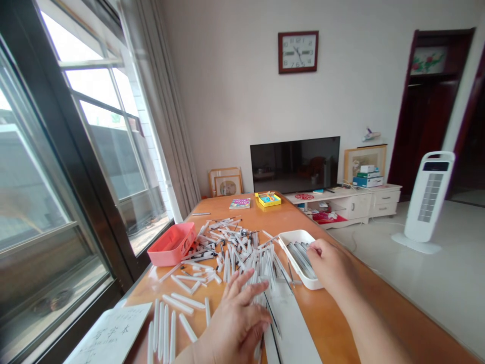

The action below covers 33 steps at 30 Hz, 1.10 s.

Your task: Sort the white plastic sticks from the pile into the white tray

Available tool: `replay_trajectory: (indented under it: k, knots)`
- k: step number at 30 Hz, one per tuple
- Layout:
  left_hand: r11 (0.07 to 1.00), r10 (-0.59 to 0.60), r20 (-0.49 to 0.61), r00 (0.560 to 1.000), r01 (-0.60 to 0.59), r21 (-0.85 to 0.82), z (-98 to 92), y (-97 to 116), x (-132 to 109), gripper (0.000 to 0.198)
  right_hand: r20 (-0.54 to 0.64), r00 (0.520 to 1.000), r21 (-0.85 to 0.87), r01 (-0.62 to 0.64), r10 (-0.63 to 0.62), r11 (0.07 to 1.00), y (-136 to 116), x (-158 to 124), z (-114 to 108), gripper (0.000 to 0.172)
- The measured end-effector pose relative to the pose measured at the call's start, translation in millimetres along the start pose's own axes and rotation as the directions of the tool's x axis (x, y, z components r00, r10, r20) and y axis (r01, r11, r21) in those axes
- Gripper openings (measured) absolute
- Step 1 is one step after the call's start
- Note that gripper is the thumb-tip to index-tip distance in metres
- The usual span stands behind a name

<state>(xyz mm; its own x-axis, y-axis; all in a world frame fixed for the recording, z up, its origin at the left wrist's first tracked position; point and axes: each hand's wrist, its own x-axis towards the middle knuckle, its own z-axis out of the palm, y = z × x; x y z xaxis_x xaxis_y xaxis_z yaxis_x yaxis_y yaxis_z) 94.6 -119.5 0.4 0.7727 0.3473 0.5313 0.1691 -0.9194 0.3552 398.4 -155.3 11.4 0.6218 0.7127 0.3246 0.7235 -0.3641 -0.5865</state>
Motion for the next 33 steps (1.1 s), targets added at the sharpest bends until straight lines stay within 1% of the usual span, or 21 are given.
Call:
replay_trajectory:
  k: [1, 2, 3, 5, 6, 8, 9, 10, 12, 14, 15, 18, 20, 22, 24, 25, 26, 27, 30, 32, 33]
  knots:
    - [0.997, -0.063, -0.049, 0.997, 0.061, -0.039, -8.1, -0.4, 0.7, 0.028, 0.038, 0.998, 0.024, 0.049, -0.05, 0.999, -9.8, -5.7, 1.0, 0.022]
    - [0.99, -0.123, -0.124, 0.985, 0.113, -0.086, -14.9, -1.7, 1.5, 0.027, 0.103, 0.989, 0.041, 0.102, -0.106, 0.994, -20.4, -12.8, 1.8, 0.02]
    - [0.98, -0.173, -0.205, 0.963, 0.147, -0.136, -20.6, -4.0, 2.4, 0.025, 0.178, 0.971, 0.051, 0.152, -0.159, 0.987, -31.2, -21.3, 2.6, 0.019]
    - [0.96, -0.249, -0.347, 0.904, 0.184, -0.21, -29.0, -10.0, 4.5, 0.022, 0.331, 0.914, 0.048, 0.233, -0.235, 0.971, -51.5, -41.8, 3.5, 0.016]
    - [0.953, -0.276, -0.401, 0.873, 0.194, -0.234, -32.4, -13.3, 5.6, 0.02, 0.397, 0.878, 0.029, 0.277, -0.266, 0.96, -59.8, -53.3, 3.8, 0.016]
    - [0.94, -0.32, -0.487, 0.813, 0.206, -0.274, -39.0, -19.3, 7.3, 0.016, 0.466, 0.835, -0.043, 0.353, -0.294, 0.935, -71.6, -77.2, 4.6, 0.016]
    - [0.932, -0.341, -0.525, 0.78, 0.208, -0.296, -42.6, -21.9, 7.8, 0.014, 0.52, 0.8, -0.066, 0.388, -0.3, 0.919, -74.7, -88.6, 5.5, 0.015]
    - [0.923, -0.364, -0.557, 0.747, 0.208, -0.323, -46.5, -24.2, 8.1, 0.012, 0.58, 0.762, -0.084, 0.408, -0.288, 0.909, -76.3, -99.0, 6.8, 0.014]
    - [0.899, -0.418, -0.605, 0.677, 0.213, -0.382, -55.2, -28.6, 7.8, 0.009, 0.646, 0.737, -0.146, 0.376, -0.2, 0.915, -75.6, -115.1, 10.4, 0.011]
    - [0.874, -0.472, -0.629, 0.617, 0.237, -0.424, -63.9, -33.4, 6.5, 0.008, 0.666, 0.73, -0.163, 0.345, -0.155, 0.924, -72.2, -124.0, 14.5, 0.009]
    - [0.862, -0.498, -0.631, 0.595, 0.258, -0.437, -67.9, -36.2, 5.6, 0.01, 0.665, 0.733, -0.164, 0.331, -0.144, 0.929, -70.5, -125.9, 16.4, 0.008]
    - [0.8, -0.595, -0.598, 0.537, 0.325, -0.504, -76.2, -47.7, 2.7, 0.016, 0.631, 0.764, -0.161, 0.297, -0.133, 0.941, -67.9, -124.8, 20.4, 0.005]
    - [0.747, -0.659, -0.572, 0.488, 0.335, -0.575, -77.3, -58.7, 0.9, 0.022, 0.611, 0.782, -0.183, 0.287, -0.119, 0.94, -69.4, -121.0, 21.8, 0.007]
    - [0.728, -0.681, -0.567, 0.464, 0.343, -0.594, -74.1, -72.5, -1.0, 0.028, 0.601, 0.792, -0.223, 0.295, -0.107, 0.929, -72.8, -116.3, 23.1, 0.01]
    - [0.733, -0.677, -0.585, 0.446, 0.334, -0.592, -66.9, -87.3, -3.6, 0.033, 0.598, 0.798, -0.283, 0.301, -0.077, 0.911, -76.8, -110.6, 25.5, 0.014]
    - [0.75, -0.66, -0.604, 0.447, 0.34, -0.568, -62.4, -94.4, -5.4, 0.034, 0.596, 0.801, -0.311, 0.301, -0.061, 0.901, -78.6, -107.4, 27.3, 0.016]
    - [0.778, -0.629, -0.628, 0.459, 0.362, -0.514, -57.8, -100.6, -7.5, 0.034, 0.591, 0.805, -0.336, 0.302, -0.05, 0.892, -80.0, -104.0, 29.6, 0.018]
    - [0.808, -0.587, -0.651, 0.481, 0.392, -0.439, -53.4, -105.6, -10.0, 0.033, 0.581, 0.812, -0.356, 0.306, -0.047, 0.883, -81.2, -100.4, 32.2, 0.019]
    - [0.869, -0.464, -0.666, 0.585, 0.447, -0.213, -45.7, -111.6, -17.4, 0.026, 0.524, 0.848, -0.382, 0.321, -0.083, 0.867, -82.2, -90.0, 41.0, 0.022]
    - [0.9, -0.389, -0.632, 0.67, 0.422, -0.106, -45.8, -108.6, -20.5, 0.021, 0.499, 0.861, -0.379, 0.321, -0.1, 0.868, -81.4, -84.1, 46.2, 0.024]
    - [0.913, -0.353, -0.618, 0.702, 0.403, -0.065, -46.9, -105.7, -21.3, 0.019, 0.496, 0.862, -0.372, 0.32, -0.105, 0.871, -80.8, -81.7, 48.1, 0.024]
